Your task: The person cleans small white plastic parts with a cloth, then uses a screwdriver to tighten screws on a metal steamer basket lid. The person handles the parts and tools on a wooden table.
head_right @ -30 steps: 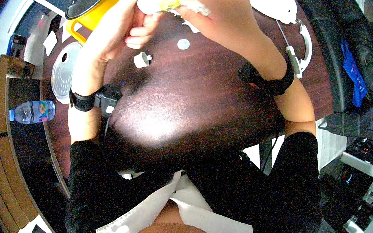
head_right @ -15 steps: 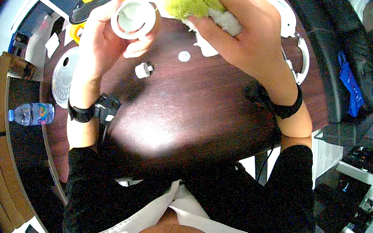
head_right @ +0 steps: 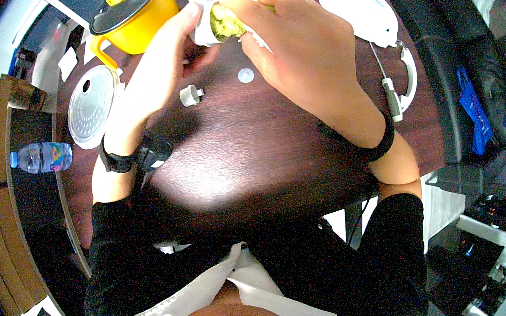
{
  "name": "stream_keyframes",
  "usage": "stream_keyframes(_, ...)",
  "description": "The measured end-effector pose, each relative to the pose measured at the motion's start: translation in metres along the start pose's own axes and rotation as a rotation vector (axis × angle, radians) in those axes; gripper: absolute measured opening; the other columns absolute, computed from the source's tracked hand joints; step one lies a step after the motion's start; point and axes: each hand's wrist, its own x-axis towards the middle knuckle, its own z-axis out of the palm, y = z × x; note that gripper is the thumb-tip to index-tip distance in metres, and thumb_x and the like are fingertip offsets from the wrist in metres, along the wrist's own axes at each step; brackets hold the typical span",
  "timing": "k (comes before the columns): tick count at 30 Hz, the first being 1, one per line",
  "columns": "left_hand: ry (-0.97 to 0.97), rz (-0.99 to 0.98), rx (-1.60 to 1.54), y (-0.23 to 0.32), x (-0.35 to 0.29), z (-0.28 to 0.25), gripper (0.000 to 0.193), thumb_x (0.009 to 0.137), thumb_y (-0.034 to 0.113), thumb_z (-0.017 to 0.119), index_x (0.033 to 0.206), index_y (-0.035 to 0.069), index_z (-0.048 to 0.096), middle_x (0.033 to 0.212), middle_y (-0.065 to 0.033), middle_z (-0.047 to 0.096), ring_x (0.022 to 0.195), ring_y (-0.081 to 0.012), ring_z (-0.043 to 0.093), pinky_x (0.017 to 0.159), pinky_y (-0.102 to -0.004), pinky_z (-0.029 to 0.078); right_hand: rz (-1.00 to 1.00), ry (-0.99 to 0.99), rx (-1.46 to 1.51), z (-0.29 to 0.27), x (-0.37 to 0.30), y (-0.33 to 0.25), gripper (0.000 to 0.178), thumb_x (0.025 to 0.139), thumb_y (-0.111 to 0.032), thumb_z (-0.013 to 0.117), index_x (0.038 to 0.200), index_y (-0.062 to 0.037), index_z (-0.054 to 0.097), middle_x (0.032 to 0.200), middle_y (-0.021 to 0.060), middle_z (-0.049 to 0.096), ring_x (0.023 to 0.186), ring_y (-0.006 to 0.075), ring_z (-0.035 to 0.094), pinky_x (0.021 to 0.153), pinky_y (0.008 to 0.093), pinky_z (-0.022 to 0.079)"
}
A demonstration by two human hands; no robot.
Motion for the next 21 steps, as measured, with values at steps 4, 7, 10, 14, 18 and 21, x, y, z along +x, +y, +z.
stream_keyframes(4,0.035,0.108,-0.005,0.004,-0.002,0.005,0.037,0.1,0.032,0.033,0.09,0.001,0.051,0.068,-0.006,0.046,0.061,-0.0156,0.043,0.06,-0.0306,0.039,0.002,0.089,0.115,0.007,-0.002,0.008,0.034,0.074,-0.016,0.069,0.106,-0.0196,0.06,0.086,0.0046,0.061,0.074,0.0243,0.064,0.059,0.0336,0.05)
stream_keyframes(7,0.031,0.097,0.003,0.008,-0.004,0.004,0.036,0.1,0.031,0.034,0.094,0.0,0.052,0.071,-0.0088,0.05,0.063,-0.0181,0.047,0.062,-0.0319,0.041,0.054,0.138,0.33,0.002,0.0,0.001,0.027,0.077,-0.018,0.069,0.103,-0.0172,0.06,0.083,0.0053,0.063,0.07,0.0266,0.064,0.058,0.0344,0.051)
stream_keyframes(10,0.035,0.214,0.037,-0.001,-0.005,0.005,0.035,0.1,0.03,0.036,0.099,0.0,0.054,0.075,-0.0127,0.054,0.068,-0.0224,0.053,0.066,-0.0347,0.043,0.048,0.077,0.334,-0.002,0.0,0.005,0.022,0.078,-0.02,0.07,0.097,-0.0153,0.06,0.081,0.0043,0.064,0.066,0.0268,0.064,0.056,0.0347,0.051)
stream_keyframes(14,-0.056,0.18,0.23,0.001,-0.005,0.0,0.038,0.099,0.034,0.036,0.115,0.005,0.055,0.093,-0.001,0.057,0.084,-0.0092,0.052,0.075,-0.0249,0.046,-0.048,0.078,0.277,0.002,-0.001,0.013,0.022,0.075,-0.022,0.073,0.095,-0.0164,0.063,0.082,0.0011,0.063,0.066,0.0232,0.064,0.055,0.0332,0.05)
stream_keyframes(18,0.043,0.262,0.08,-0.001,-0.004,0.008,0.035,0.1,0.03,0.035,0.097,0.001,0.054,0.076,-0.0131,0.055,0.07,-0.0223,0.055,0.067,-0.0349,0.043,-0.1,0.143,0.179,0.005,-0.002,0.011,0.025,0.075,-0.024,0.072,0.098,-0.0189,0.064,0.087,0.0002,0.061,0.067,0.0201,0.063,0.054,0.031,0.05)
stream_keyframes(21,0.061,0.12,-0.026,0.004,-0.003,0.008,0.036,0.1,0.031,0.033,0.093,0.001,0.052,0.072,-0.0098,0.052,0.066,-0.0183,0.05,0.064,-0.0325,0.042,-0.125,0.101,0.113,0.005,0.001,0.008,0.028,0.077,-0.024,0.069,0.104,-0.0203,0.063,0.09,0.0005,0.059,0.068,0.0193,0.062,0.054,0.0306,0.05)
